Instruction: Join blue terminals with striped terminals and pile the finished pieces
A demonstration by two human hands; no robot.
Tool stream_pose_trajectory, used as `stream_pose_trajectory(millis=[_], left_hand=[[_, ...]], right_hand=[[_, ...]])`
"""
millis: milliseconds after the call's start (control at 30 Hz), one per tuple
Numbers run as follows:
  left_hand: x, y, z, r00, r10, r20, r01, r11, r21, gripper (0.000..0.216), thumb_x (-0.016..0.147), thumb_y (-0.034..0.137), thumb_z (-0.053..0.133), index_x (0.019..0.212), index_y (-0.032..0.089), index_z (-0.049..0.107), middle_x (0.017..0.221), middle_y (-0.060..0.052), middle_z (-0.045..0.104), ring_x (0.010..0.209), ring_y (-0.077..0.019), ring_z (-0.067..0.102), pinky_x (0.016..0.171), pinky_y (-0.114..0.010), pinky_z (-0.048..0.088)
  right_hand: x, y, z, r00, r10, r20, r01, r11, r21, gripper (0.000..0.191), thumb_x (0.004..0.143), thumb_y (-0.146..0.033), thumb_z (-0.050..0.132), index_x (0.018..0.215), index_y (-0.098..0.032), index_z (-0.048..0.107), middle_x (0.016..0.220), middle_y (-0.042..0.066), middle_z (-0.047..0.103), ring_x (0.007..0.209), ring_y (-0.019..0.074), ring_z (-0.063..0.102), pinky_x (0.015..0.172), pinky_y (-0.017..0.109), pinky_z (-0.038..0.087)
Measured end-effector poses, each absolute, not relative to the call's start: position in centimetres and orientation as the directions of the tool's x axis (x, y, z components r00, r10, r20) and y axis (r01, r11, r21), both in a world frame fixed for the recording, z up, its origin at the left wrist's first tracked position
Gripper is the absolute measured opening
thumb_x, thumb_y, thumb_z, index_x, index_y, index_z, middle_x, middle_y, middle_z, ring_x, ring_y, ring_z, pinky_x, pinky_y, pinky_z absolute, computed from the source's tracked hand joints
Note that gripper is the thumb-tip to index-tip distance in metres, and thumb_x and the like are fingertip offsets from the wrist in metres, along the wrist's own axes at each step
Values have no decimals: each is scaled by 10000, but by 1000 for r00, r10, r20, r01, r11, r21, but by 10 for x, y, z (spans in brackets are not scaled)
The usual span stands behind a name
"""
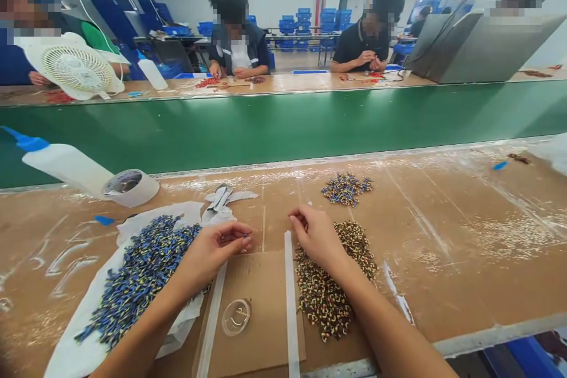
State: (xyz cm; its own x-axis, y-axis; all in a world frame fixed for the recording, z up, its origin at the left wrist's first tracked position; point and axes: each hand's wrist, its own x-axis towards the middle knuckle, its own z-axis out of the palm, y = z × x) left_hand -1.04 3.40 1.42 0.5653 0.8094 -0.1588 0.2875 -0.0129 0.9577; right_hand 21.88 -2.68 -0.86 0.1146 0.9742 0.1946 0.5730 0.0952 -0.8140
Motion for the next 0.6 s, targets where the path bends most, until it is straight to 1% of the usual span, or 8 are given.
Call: stream_pose_trajectory(millis=[167, 267, 333, 367, 433, 500, 600], left_hand=[[-10, 30, 11, 576, 793, -199, 316, 8, 949, 185, 810, 316, 639, 897, 157, 677, 802, -50, 657, 735, -167, 611, 682, -290, 541], [-8, 28, 12, 620, 768, -161, 339, -77, 938, 158, 823, 290, 616, 891, 176, 700, 893, -64, 662, 780, -170, 603, 645, -267, 523], [-7, 28, 12, 656, 749, -91, 333, -180, 926, 149, 832, 266, 604, 894, 191, 716, 966, -72, 662, 849, -179, 602, 672, -270, 509], [-6, 29, 13, 670, 740, -56, 330, -229, 916, 147, 836, 256, 601, 894, 197, 722, 970, -71, 664, 862, -179, 601, 697, -278, 501], [-5, 29, 13, 683, 730, -24, 343, -292, 893, 142, 839, 247, 607, 898, 204, 729, 911, -57, 675, 838, -173, 601, 734, -295, 481], [-4, 28, 12, 689, 724, -37, 365, -303, 881, 133, 835, 247, 622, 903, 209, 730, 864, -41, 687, 807, -169, 606, 748, -305, 470], [-4, 26, 11, 685, 725, -68, 367, -263, 892, 130, 835, 254, 631, 920, 210, 719, 901, -33, 704, 852, -176, 625, 793, -317, 476]], right_hand=[[217, -29, -7, 87, 981, 174, 606, 86, -791, 168, 910, -237, 473, 910, -187, 633, 730, 19, 652, 659, 153, 581, 615, 267, 402], [216, -30, -7, 74, 983, 169, 614, 88, -785, 178, 916, -248, 464, 911, -191, 632, 719, 17, 651, 653, 153, 581, 604, 267, 395], [216, -31, -7, 69, 984, 167, 616, 89, -782, 181, 916, -253, 463, 911, -192, 633, 711, 17, 651, 642, 152, 578, 596, 267, 390], [216, -31, -7, 68, 984, 166, 619, 89, -781, 183, 915, -255, 463, 911, -191, 635, 708, 17, 652, 635, 151, 575, 592, 268, 387], [216, -31, -6, 68, 984, 162, 621, 85, -779, 182, 913, -258, 467, 909, -191, 636, 708, 17, 655, 627, 150, 574, 587, 269, 384], [216, -32, -6, 68, 985, 158, 618, 82, -781, 179, 911, -259, 470, 913, -192, 636, 717, 19, 662, 630, 151, 580, 588, 270, 387], [215, -32, -5, 61, 986, 155, 611, 86, -787, 174, 909, -255, 473, 905, -192, 635, 731, 22, 672, 648, 152, 591, 604, 272, 398]])
